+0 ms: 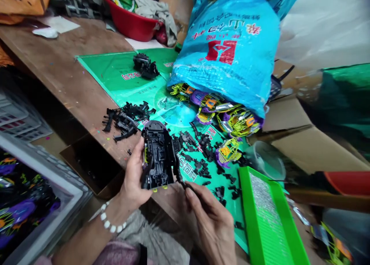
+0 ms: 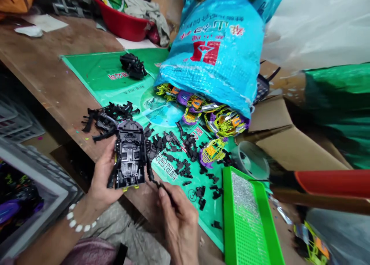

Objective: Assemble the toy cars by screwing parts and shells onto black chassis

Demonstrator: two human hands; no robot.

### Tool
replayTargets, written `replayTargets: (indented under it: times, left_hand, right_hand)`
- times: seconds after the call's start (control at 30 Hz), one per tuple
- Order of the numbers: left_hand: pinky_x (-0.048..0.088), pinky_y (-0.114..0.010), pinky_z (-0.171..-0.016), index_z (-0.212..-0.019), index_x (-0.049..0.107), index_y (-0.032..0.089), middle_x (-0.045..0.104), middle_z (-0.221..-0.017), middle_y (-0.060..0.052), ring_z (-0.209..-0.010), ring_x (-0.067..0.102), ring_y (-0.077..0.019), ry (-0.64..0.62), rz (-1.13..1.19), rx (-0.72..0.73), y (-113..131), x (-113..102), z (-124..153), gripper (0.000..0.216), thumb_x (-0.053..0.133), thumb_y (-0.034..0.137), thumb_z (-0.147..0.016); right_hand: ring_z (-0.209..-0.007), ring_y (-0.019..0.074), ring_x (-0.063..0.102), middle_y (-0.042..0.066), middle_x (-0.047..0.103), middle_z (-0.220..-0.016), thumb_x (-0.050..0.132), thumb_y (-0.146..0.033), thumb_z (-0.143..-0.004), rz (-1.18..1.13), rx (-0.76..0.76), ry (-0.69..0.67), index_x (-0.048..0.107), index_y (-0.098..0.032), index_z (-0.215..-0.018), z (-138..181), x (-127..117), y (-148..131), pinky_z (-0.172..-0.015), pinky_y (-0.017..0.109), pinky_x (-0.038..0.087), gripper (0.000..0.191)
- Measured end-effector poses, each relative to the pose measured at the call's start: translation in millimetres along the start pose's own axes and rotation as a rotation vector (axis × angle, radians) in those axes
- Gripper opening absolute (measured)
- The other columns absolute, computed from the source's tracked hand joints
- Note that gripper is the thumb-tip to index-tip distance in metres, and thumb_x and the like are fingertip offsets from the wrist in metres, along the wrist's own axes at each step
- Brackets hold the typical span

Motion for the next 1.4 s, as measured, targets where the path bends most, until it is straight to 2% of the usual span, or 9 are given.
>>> replayTargets:
  times: [0.13, 0.3, 0.43, 0.53, 0.63, 0.77, 1.03, 1.23, 1.4]
  left_hand:
    - [0.056, -0.031, -0.089, -0.118, 0.068, 0.022, 0.079, -0.097, -0.003, -0.101, 0.072, -0.0231, -0.025, -0.013, -0.122, -32, -3, -7, 0.039, 0.068, 0.039, -0.084]
    - [0.057, -0.033, -0.087, -0.112, 0.071, 0.018, 0.079, -0.093, -0.004, -0.095, 0.073, -0.024, -0.058, -0.048, -0.21, -63, 7, -3, 0.035, 0.066, 0.04, -0.085]
    - [0.059, -0.034, -0.078, -0.091, 0.074, 0.017, 0.078, -0.081, -0.004, -0.081, 0.075, -0.0242, -0.081, -0.092, -0.317, -84, 19, 10, 0.032, 0.061, 0.045, -0.087]
    - [0.06, -0.035, -0.074, -0.075, 0.072, 0.016, 0.076, -0.072, -0.006, -0.075, 0.075, -0.0247, -0.085, -0.11, -0.397, -96, 25, 18, 0.043, 0.049, 0.048, -0.093]
    - [0.06, -0.036, -0.074, -0.07, 0.071, 0.016, 0.075, -0.068, -0.007, -0.072, 0.074, -0.0245, -0.074, -0.12, -0.414, -104, 26, 21, 0.049, 0.041, 0.046, -0.097]
    - [0.06, -0.037, -0.076, -0.074, 0.072, 0.018, 0.075, -0.068, -0.005, -0.072, 0.074, -0.0244, -0.096, -0.14, -0.434, -114, 24, 24, 0.045, 0.046, 0.048, -0.094]
    - [0.061, -0.038, -0.075, -0.081, 0.072, 0.012, 0.073, -0.063, -0.005, -0.065, 0.073, -0.0223, -0.023, -0.215, -0.409, -119, 25, 27, 0.053, 0.035, 0.044, -0.099]
    - [0.061, -0.04, -0.073, -0.077, 0.071, 0.013, 0.072, -0.062, -0.007, -0.07, 0.073, -0.0255, -0.05, -0.171, -0.513, -132, 30, 31, 0.059, 0.03, 0.05, -0.099]
    - [0.061, -0.04, -0.071, -0.076, 0.071, 0.013, 0.071, -0.06, -0.007, -0.07, 0.073, -0.0258, -0.034, -0.163, -0.5, -135, 29, 26, 0.058, 0.031, 0.049, -0.099]
  right_hand:
    - [-0.053, 0.0117, 0.056, 0.0, 0.061, -0.065, 0.065, -0.037, -0.087, -0.268, 0.111, 0.068, 0.074, -0.026, -0.11, 27, -10, -8, -0.051, 0.025, 0.049, 0.027]
    - [-0.045, 0.0084, 0.056, 0.0, 0.068, -0.07, 0.078, -0.037, -0.075, -0.535, 0.324, 0.355, 0.07, -0.021, -0.087, 49, -1, 6, -0.042, 0.02, 0.047, 0.021]
    - [-0.042, 0.0117, 0.059, -0.002, 0.063, -0.056, 0.079, -0.037, -0.074, -0.512, 0.323, 0.418, 0.068, -0.018, -0.086, 51, -4, 15, -0.04, 0.021, 0.05, 0.024]
    - [-0.047, 0.0122, 0.062, 0.001, 0.068, -0.071, 0.079, -0.035, -0.074, -0.564, 0.36, 0.469, 0.064, -0.019, -0.096, 56, -11, 21, -0.046, 0.025, 0.055, 0.031]
    - [-0.047, 0.0119, 0.064, 0.0, 0.068, -0.077, 0.082, -0.033, -0.07, -0.686, 0.416, 0.514, 0.055, -0.02, -0.097, 62, -14, 26, -0.045, 0.024, 0.056, 0.04]
    - [-0.044, 0.0126, 0.064, -0.004, 0.065, -0.067, 0.085, -0.03, -0.067, -0.798, 0.472, 0.509, 0.045, -0.022, -0.089, 64, -15, 32, -0.044, 0.023, 0.055, 0.047]
    - [-0.036, 0.0111, 0.058, -0.006, 0.063, -0.047, 0.084, -0.032, -0.067, -0.912, 0.555, 0.383, 0.04, -0.022, -0.086, 65, -14, 37, -0.043, 0.018, 0.049, 0.049]
    - [-0.034, 0.0093, 0.056, -0.005, 0.062, -0.044, 0.084, -0.034, -0.067, -0.963, 0.569, 0.271, 0.039, -0.021, -0.081, 60, -7, 45, -0.047, 0.018, 0.047, 0.048]
    - [-0.034, 0.0066, 0.054, -0.006, 0.061, -0.044, 0.085, -0.035, -0.064, -0.983, 0.572, 0.277, 0.038, -0.021, -0.08, 57, -4, 50, -0.05, 0.016, 0.046, 0.051]
Point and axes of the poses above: each hand's wrist, its own z-axis away from the middle knuckle, its own x-axis out of the palm, y = z × x, the point moved 9 cm from there along -z, towards the middle knuckle
